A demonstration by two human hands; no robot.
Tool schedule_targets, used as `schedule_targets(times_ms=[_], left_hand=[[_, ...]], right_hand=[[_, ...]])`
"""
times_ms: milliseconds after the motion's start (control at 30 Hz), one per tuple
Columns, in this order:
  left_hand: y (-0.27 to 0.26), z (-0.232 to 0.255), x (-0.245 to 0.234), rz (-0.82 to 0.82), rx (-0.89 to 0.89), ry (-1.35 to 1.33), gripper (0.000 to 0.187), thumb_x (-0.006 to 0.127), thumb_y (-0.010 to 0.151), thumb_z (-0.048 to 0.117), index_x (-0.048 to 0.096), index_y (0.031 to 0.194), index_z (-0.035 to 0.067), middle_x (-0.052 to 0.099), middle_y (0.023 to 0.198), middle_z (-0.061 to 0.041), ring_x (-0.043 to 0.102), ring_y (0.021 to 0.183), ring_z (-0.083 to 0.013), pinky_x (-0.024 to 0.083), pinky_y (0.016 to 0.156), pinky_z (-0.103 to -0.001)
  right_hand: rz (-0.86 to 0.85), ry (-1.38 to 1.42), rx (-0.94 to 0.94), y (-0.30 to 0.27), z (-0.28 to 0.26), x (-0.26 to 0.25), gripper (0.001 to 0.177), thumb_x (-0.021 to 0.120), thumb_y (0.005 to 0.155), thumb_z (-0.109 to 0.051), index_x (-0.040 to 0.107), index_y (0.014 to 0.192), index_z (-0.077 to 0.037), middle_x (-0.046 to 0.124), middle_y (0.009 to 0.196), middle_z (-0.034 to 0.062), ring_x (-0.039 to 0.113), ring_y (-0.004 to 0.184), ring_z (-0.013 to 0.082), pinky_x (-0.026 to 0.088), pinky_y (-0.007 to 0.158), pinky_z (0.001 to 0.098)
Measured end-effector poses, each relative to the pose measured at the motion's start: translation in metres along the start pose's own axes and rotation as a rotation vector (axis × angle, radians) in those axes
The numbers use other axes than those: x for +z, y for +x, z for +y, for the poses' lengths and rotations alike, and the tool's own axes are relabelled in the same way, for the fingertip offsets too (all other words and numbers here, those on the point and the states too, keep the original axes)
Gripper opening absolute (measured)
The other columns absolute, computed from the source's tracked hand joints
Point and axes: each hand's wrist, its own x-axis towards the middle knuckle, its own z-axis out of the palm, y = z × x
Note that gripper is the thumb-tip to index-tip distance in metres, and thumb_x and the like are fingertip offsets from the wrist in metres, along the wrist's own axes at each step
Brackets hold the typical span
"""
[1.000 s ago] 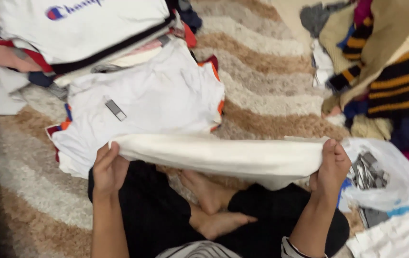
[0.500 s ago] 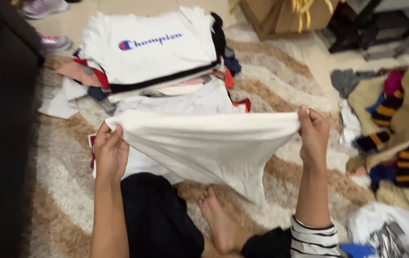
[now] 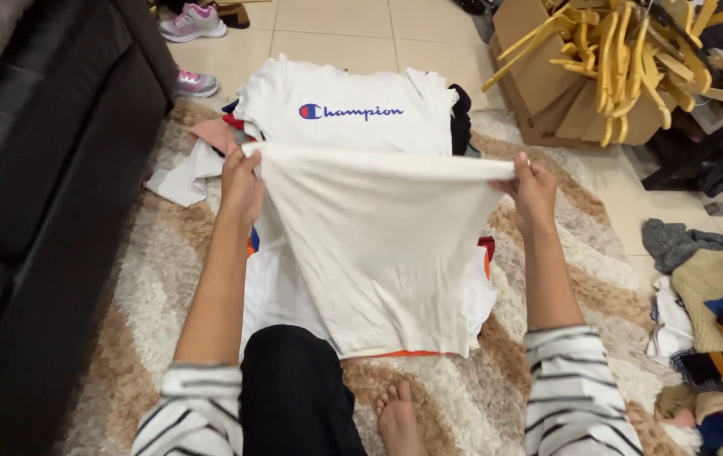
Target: The person sits on the floor and uses a blue hot glue gun to attach rectangular fabric labels to the chest area of white t-shirts. They handle the shirts and labels by hand, applying glue to the back of the labels before pressing them onto the fabric.
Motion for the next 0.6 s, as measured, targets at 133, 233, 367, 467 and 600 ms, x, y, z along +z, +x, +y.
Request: schedule_targets(times_ms=[133,233,367,467,600], left_hand=[[0.073,-0.013,-0.013,0.020,0.056,-0.058,0.022,0.063,0.098,0.004,0.065,0.120,0.002,0.068,0.109,-0.012,0.067,0.103,-0.0244,0.055,0.097,-0.041],[0.115,-0.001,-0.006,-0.037,0.062,-0.068,0.024,0.059,0.102,0.008,0.064,0.126,0.004,0.071,0.118,-0.017,0.071,0.110,-0.0283,0.056,0.100,-0.045],[0.098,0.045,0.020,-0.155,0.107,-0.171,0.023,0.055,0.102,0.006,0.060,0.124,0.001,0.068,0.118,-0.017,0.068,0.107,-0.0255,0.055,0.098,-0.038],[0.052,0.064,0.017,-0.171,0.012,-0.098,0.023,0.051,0.102,0.010,0.058,0.122,0.003,0.065,0.120,-0.015,0.063,0.105,-0.0217,0.052,0.092,-0.034],[0.047,-0.016,-0.073,-0.036,0.003,0.074,0.031,0.061,0.104,0.016,0.060,0.134,0.008,0.067,0.133,-0.016,0.065,0.124,-0.0299,0.051,0.107,-0.047]], right_hand=[[-0.033,0.100,0.041,0.025,0.001,0.032,0.034,0.063,0.105,-0.025,0.058,0.109,0.008,0.063,0.094,0.0195,0.077,0.089,0.0383,0.067,0.082,0.0486],[-0.071,0.208,0.019,0.034,-0.016,0.057,0.029,0.063,0.104,-0.026,0.061,0.107,0.003,0.066,0.102,0.0189,0.077,0.098,0.0353,0.066,0.093,0.0482],[-0.127,0.379,-0.051,0.023,-0.046,0.072,0.026,0.062,0.101,-0.027,0.062,0.105,-0.001,0.066,0.101,0.0100,0.073,0.097,0.0216,0.062,0.098,0.0361],[-0.175,0.360,-0.054,0.007,-0.038,0.065,0.021,0.061,0.101,-0.022,0.063,0.103,-0.002,0.066,0.095,0.0078,0.067,0.089,0.0151,0.059,0.093,0.0297],[0.003,-0.059,-0.075,-0.017,0.023,0.043,0.026,0.067,0.103,-0.031,0.065,0.093,-0.008,0.055,0.085,0.0018,0.066,0.080,0.0151,0.060,0.085,0.0322]])
